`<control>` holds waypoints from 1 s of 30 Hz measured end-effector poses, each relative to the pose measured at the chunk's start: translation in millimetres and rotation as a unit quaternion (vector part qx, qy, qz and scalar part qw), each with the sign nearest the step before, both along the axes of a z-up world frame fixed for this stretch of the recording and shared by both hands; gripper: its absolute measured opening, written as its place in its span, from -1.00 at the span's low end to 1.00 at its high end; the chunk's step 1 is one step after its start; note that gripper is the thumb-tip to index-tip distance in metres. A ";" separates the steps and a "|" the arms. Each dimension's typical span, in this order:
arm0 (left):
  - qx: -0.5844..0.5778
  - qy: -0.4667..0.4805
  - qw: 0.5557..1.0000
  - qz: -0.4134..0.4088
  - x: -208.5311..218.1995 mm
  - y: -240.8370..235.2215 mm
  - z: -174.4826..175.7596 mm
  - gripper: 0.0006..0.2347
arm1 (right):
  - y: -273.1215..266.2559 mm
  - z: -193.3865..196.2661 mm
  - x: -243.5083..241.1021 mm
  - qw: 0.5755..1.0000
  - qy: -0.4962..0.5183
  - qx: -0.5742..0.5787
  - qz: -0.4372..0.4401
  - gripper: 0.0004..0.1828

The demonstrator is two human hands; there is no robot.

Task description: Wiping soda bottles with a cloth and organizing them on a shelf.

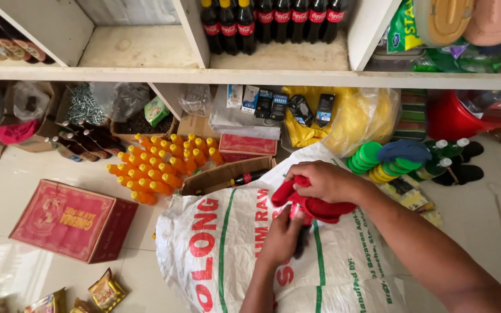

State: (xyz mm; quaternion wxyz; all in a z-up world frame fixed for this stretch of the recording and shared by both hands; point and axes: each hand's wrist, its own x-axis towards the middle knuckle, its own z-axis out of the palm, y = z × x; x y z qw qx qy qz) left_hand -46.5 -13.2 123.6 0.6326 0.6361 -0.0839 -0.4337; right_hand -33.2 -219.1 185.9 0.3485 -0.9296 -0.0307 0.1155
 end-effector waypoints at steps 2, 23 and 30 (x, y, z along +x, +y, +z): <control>0.062 -0.096 0.993 -0.020 -1.4 1.7 5.2 -0.68 | 3.7 -8.0 -1.6 0.999 0.001 -0.048 -0.004 -0.74; -0.424 0.522 0.732 -0.110 4.9 11.4 -91.6 -0.28 | 14.4 -36.5 -2.0 0.854 -0.075 0.495 -0.143 -0.46; -0.501 0.530 0.677 -0.100 9.2 13.8 -91.6 -0.30 | 12.8 -106.0 -32.4 0.643 0.182 0.723 -0.173 -0.71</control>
